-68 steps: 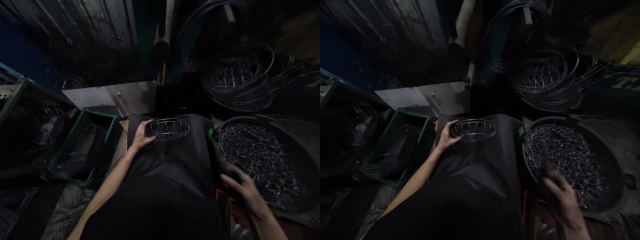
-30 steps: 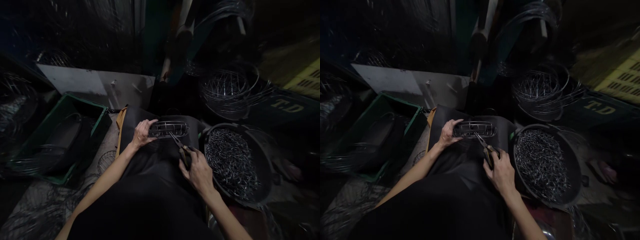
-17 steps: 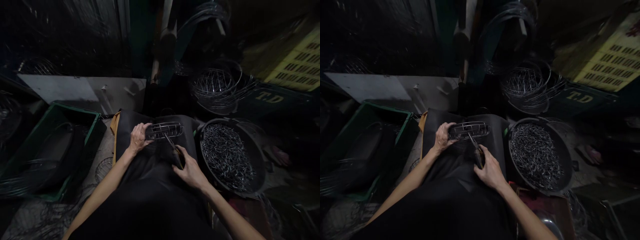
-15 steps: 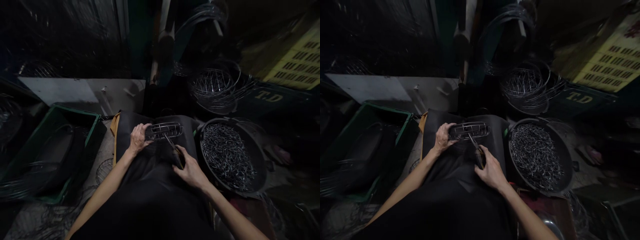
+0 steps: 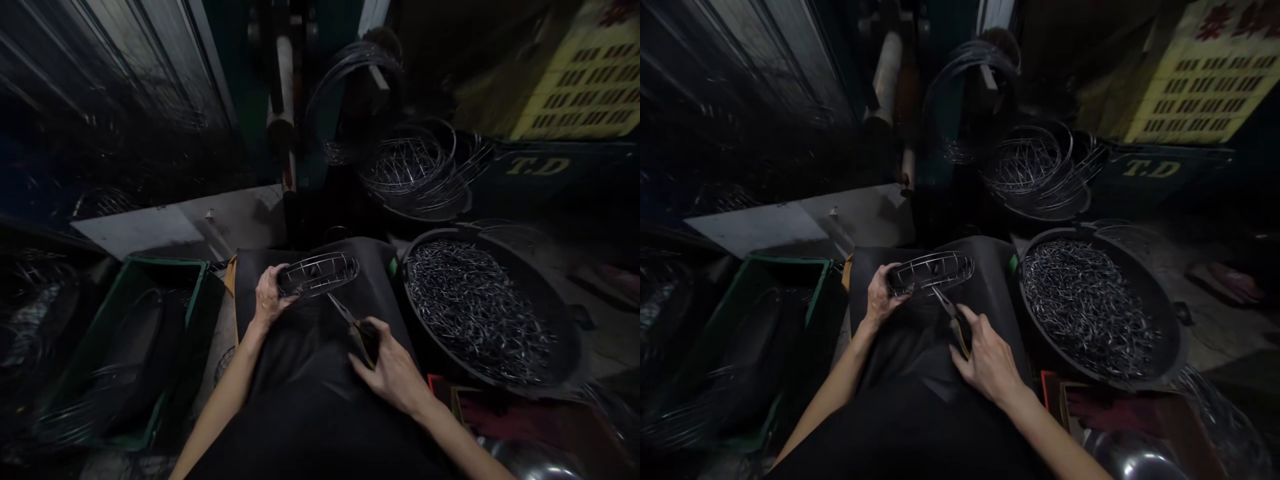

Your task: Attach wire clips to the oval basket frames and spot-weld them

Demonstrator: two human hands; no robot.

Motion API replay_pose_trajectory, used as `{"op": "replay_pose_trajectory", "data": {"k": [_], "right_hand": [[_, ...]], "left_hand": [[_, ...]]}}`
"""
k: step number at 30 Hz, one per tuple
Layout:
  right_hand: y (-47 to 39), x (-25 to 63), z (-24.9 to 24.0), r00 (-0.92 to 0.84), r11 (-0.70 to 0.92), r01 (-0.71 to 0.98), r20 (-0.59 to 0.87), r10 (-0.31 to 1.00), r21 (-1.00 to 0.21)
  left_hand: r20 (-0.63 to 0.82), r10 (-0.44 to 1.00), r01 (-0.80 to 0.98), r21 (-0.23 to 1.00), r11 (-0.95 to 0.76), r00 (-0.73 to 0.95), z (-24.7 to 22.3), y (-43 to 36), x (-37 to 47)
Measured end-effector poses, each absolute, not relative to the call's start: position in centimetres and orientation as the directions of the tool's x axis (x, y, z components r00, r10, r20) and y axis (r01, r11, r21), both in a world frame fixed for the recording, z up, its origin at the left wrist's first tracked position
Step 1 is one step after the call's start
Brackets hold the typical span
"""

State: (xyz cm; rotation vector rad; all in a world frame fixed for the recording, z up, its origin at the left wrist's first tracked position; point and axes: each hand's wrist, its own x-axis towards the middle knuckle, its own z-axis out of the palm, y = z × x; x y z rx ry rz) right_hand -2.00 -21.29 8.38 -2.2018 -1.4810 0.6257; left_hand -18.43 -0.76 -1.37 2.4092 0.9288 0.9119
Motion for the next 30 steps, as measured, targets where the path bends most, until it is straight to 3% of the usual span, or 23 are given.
{"op": "replay_pose_trajectory", "data": {"k": [4, 7, 17, 25, 30], "right_hand": [[-22.9, -1.4, 7.7, 0.403, -0.372, 0.657, -0.112, 0.909, -0.656], [-23.1, -0.9, 6.8, 0.400, -0.354, 0.685, -0.077, 0.913, -0.637], [-21.4, -1.7, 4.3, 0.328, -0.380, 0.687, -0.203, 0.923, -0.619], [-19.7, -3.1, 5.4, 0.244, -0.350, 0.691, -0.251, 0.937, -0.633], [-19.4, -3.0, 6.2, 0.256, -0.301, 0.754, -0.161, 0.953, -0.583]], "left_hand": [[0.415, 0.728, 0.450, 0.587, -0.673, 0.546, -1.8, -0.8, -19.2], [0.420, 0.737, 0.458, 0.589, -0.666, 0.530, -1.7, -1.0, -19.6], [0.421, 0.739, 0.457, 0.593, -0.663, 0.526, -2.0, -0.8, -20.2], [0.424, 0.758, 0.481, 0.593, -0.646, 0.495, -1.4, -0.7, -20.1], [0.372, 0.772, 0.505, 0.596, -0.625, 0.516, -1.9, -0.5, -20.4]]}}
